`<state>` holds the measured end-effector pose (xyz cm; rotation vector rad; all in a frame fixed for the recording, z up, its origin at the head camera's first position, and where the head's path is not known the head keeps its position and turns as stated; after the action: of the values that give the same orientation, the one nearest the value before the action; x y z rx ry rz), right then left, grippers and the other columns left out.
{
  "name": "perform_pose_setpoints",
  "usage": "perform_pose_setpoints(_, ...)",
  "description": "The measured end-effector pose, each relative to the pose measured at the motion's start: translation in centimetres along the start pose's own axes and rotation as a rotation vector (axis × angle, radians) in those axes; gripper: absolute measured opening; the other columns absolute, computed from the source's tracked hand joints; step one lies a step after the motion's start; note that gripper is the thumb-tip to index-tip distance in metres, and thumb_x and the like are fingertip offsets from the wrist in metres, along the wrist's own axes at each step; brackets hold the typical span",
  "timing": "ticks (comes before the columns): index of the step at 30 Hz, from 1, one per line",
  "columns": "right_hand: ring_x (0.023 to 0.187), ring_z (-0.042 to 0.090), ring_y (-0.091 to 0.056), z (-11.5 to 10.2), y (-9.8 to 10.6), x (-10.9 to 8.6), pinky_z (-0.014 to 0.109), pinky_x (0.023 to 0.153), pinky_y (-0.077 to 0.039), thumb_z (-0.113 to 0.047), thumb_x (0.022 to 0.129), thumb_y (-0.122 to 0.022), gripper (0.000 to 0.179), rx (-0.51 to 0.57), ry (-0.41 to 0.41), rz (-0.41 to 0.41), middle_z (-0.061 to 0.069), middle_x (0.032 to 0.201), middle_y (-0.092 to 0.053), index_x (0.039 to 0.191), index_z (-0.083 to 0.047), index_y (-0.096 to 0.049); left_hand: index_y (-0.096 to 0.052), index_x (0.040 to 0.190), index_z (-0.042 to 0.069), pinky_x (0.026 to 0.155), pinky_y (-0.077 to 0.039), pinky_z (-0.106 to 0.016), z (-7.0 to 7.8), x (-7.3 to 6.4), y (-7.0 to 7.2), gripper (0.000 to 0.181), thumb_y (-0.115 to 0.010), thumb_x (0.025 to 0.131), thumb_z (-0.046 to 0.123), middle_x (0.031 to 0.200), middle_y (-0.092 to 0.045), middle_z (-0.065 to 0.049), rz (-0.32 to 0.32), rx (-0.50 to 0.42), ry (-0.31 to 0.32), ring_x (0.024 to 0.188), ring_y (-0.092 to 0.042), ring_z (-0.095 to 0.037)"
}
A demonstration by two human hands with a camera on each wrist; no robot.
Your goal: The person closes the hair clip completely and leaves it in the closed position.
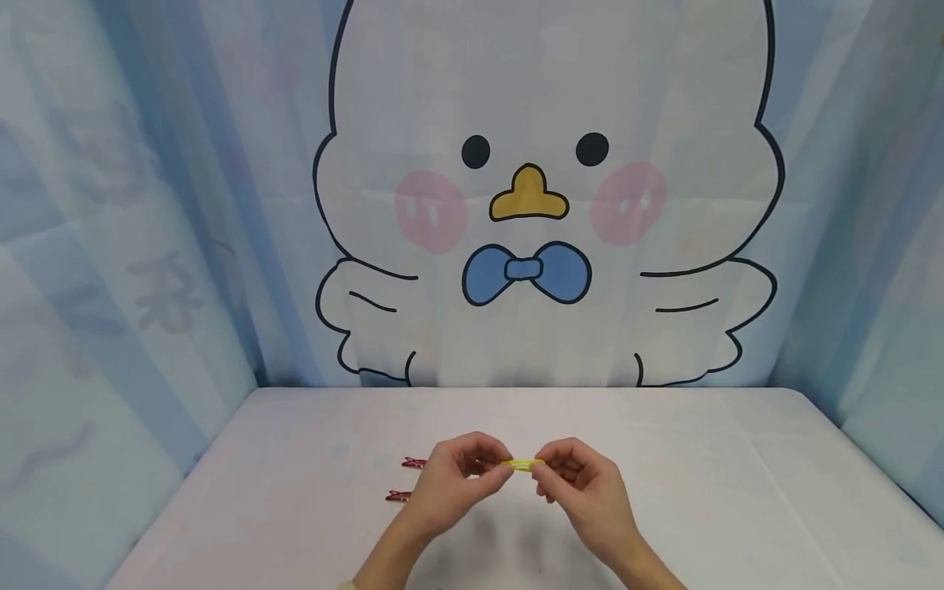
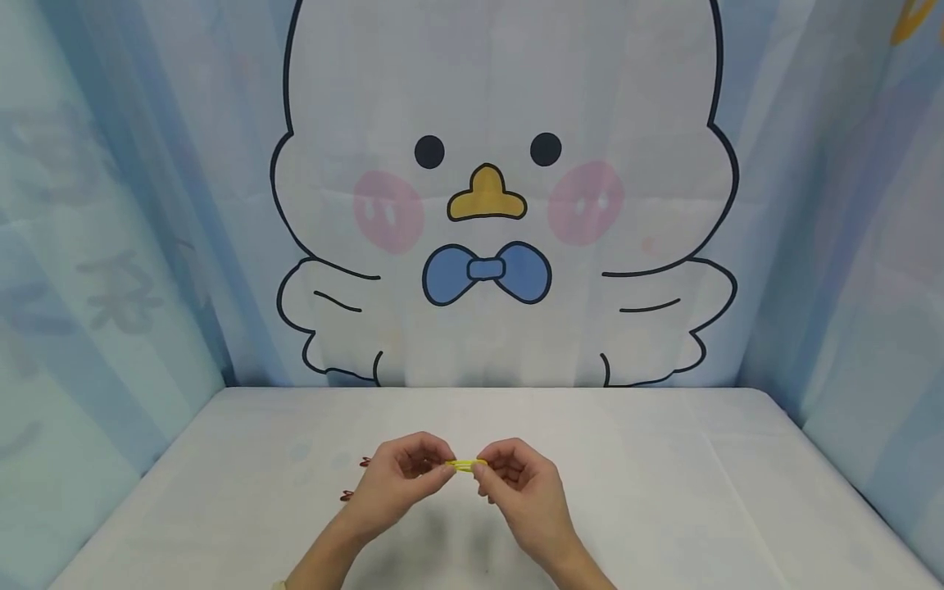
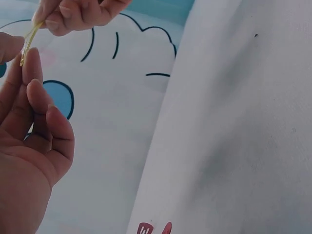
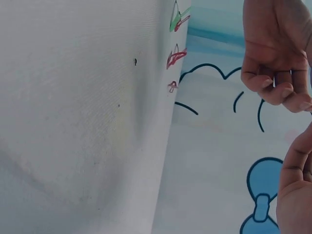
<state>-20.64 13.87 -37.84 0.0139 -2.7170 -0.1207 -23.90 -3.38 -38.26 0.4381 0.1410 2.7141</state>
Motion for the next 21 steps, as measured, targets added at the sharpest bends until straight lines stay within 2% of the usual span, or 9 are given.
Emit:
perform_pose_setpoints(7, 0.064, 0.016, -0.059, 0.00, -0.14, 0.03, 0.027, 0.059, -0.052, 0.002, 0.091, -0.072, 0.009, -0.016, 0.009, 0.019, 0.008, 0.078, -0.064, 0.096, 0.003, -0.064, -0.070, 0.097, -0.001, 0.073, -0.049, -0.029, -0.21, 0.14, -0.05, 0.010, -0.075, 0.090, 0.005, 0.087, -0.067, -0.008, 0.034, -0.023, -0.029, 0.076, -0.058, -0.014)
perform_pose_setpoints(11, 0.063, 0.017, -0.058, 0.08, -0.27, 0.00, 0.027, 0.058, -0.052, 0.003, 0.090, -0.072, 0.009, -0.022, -0.018, 0.032, 0.006, 0.078, -0.063, 0.096, 0.003, -0.064, -0.070, 0.095, 0.000, 0.071, -0.049, -0.029, -0.05, 0.05, 0.10, 0.010, -0.075, 0.090, 0.006, 0.085, -0.067, -0.008, 0.031, -0.012, -0.045, 0.074, -0.057, -0.013)
perform_pose_setpoints(17, 0.061, 0.015, -0.056, 0.22, -0.45, -0.27, 0.026, 0.056, -0.050, 0.005, 0.089, -0.072, 0.010, -0.027, -0.041, 0.040, 0.006, 0.076, -0.062, 0.095, 0.005, -0.064, -0.070, 0.094, -0.002, 0.067, -0.045, -0.026, 0.11, -0.11, 0.20, 0.010, -0.074, 0.090, 0.006, 0.082, -0.065, -0.004, 0.015, 0.000, -0.015, 0.072, -0.053, -0.011)
perform_pose_setpoints(21, 0.061, 0.014, -0.055, 0.48, -0.58, -0.34, 0.025, 0.055, -0.048, 0.005, 0.089, -0.072, 0.009, -0.027, -0.031, 0.042, 0.005, 0.076, -0.062, 0.094, 0.004, -0.064, -0.070, 0.093, -0.001, 0.066, -0.045, -0.026, 0.14, -0.20, 0.20, 0.009, -0.074, 0.089, 0.005, 0.082, -0.066, -0.004, 0.032, 0.013, -0.004, 0.072, -0.053, -0.011)
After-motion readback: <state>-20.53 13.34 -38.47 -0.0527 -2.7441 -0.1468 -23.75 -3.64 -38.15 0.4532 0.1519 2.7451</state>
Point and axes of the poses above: each hand's wrist, its own x-axis towards the middle knuckle, its own y-axis out of the back of the hand, z = x × y, the point moved 6 cm from there along x, towards the middle knuckle
